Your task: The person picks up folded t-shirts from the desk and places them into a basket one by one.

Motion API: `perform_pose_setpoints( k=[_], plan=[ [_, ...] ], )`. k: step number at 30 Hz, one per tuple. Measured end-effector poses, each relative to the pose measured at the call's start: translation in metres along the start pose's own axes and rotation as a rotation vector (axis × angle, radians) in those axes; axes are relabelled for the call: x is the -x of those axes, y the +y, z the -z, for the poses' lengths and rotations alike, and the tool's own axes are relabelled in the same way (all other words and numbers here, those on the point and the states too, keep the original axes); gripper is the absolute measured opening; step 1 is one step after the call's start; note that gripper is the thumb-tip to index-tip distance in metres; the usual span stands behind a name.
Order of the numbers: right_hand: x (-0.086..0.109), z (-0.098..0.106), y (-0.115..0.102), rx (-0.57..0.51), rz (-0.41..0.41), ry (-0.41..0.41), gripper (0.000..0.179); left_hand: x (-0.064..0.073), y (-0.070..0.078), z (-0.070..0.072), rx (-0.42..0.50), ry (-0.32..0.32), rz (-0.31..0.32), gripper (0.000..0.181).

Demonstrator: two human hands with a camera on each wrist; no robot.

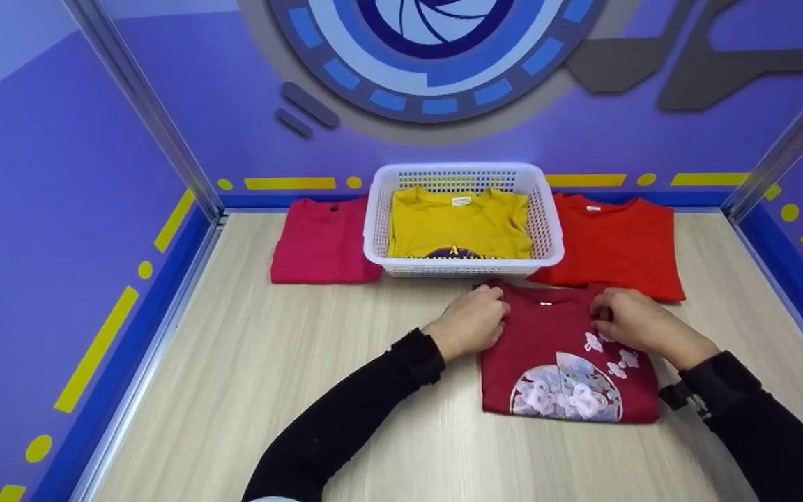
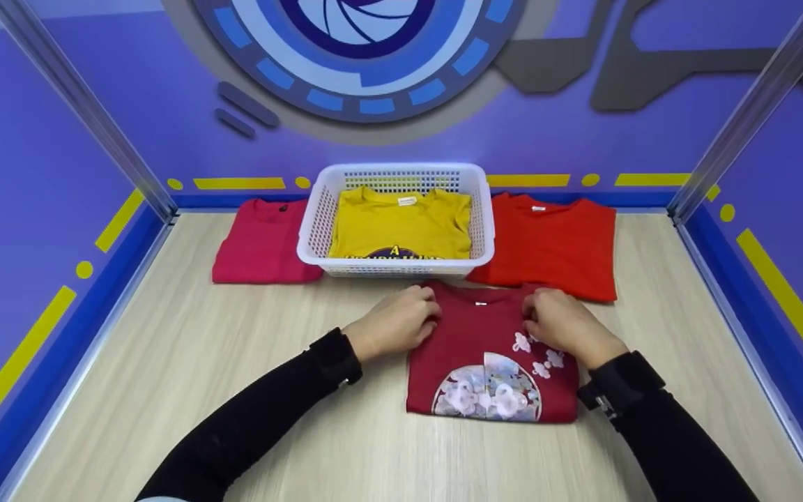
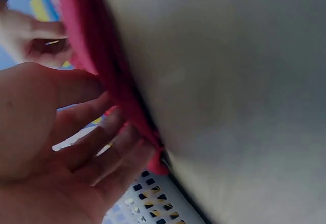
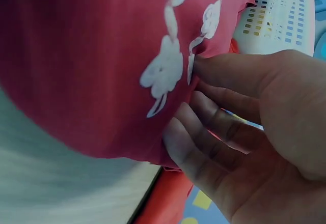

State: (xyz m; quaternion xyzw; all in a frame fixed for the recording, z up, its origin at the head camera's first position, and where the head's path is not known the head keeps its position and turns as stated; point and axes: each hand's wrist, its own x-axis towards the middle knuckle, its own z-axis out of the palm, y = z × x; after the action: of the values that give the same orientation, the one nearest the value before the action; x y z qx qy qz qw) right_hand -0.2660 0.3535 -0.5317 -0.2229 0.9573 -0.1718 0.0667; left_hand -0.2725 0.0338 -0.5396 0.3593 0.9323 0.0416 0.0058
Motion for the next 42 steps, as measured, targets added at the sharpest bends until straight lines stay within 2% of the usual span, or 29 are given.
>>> perform_pose_setpoints(
  k=[5,13,21,29,33,38,42],
  plan=[
    [-0.004,-0.001,-0.004,-0.003,0.021,0.023,0.013,0.002,-0.004,0.000,0.009,0.030,0.011,0.017],
    [-0.011,-0.009,-0.017,-0.019,0.033,0.030,0.010,0.016,-0.019,-0.002,0.045,0.058,0.026,0.017],
    [-0.025,-0.019,-0.037,-0.030,0.041,0.011,0.010,0.039,-0.037,-0.003,0.043,0.099,0.026,0.017],
    [-0.050,-0.037,-0.067,-0.040,0.105,0.050,0.009,0.072,-0.068,-0.004,0.099,0.147,0.097,0.015],
    [-0.060,-0.045,-0.081,-0.046,0.118,0.061,0.010,0.084,-0.079,0.000,0.123,0.146,0.129,0.014],
    [-0.065,-0.048,-0.090,-0.062,0.137,0.096,0.010,0.093,-0.087,0.006,0.125,0.110,0.160,0.015],
    [-0.063,-0.041,-0.087,-0.110,0.107,0.185,0.011,0.095,-0.091,0.014,0.132,0.091,0.200,0.018]
  ],
)
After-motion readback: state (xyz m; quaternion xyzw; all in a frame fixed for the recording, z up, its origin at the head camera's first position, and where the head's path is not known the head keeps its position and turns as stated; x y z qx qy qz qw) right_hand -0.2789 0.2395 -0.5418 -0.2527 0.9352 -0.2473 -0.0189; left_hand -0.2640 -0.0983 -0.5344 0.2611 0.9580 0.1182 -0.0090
